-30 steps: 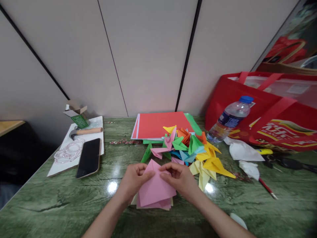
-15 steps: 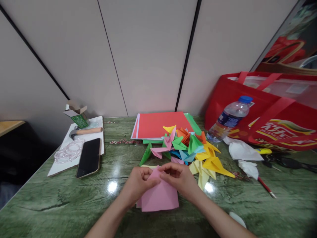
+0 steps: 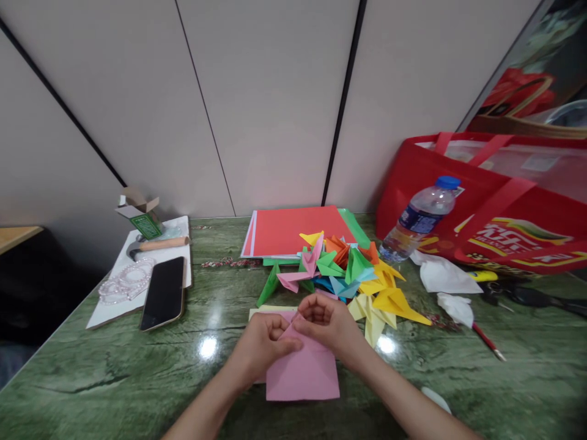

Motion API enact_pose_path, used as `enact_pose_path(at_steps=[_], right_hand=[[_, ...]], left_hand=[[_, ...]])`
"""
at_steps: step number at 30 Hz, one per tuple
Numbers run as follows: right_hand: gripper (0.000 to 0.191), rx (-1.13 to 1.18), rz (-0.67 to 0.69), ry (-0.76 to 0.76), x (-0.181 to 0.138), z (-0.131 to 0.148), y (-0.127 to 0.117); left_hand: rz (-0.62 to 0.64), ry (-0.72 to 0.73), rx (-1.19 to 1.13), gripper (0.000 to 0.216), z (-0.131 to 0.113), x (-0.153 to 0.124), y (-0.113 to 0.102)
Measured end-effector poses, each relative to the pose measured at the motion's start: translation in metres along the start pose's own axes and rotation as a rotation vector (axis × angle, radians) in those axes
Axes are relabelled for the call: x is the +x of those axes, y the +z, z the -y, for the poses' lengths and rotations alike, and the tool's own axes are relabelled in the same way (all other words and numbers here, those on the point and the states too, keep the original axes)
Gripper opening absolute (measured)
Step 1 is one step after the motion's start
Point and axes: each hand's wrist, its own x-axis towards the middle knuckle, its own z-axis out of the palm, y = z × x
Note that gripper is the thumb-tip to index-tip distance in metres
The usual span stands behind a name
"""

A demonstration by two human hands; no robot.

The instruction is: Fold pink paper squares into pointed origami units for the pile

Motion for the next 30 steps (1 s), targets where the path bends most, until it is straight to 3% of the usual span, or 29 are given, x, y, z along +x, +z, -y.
enact_pose_path(at_steps=[9, 20, 26, 30], right_hand=[[0.015, -0.096, 0.02, -0.014, 0.0, -0.003, 0.002], [0.012, 0.044, -0.054, 0.143, -0.002, 0.01, 0.003], [0.016, -0.07, -0.002, -0.032, 0.0, 0.004, 0.004], [0.015, -0.084, -0.014, -0.03, 0.001, -0.001, 0.003]], left_hand=[[0.005, 0.121, 0.143, 0.017, 0.011, 0.005, 0.001], [0.054, 0.044, 0.099, 0.023, 0.001, 0.001, -0.003], [0.026, 0.028, 0.061, 0.026, 0.002, 0.002, -0.005], [0.052, 0.095, 0.08, 0.025, 0.002, 0.002, -0.005]])
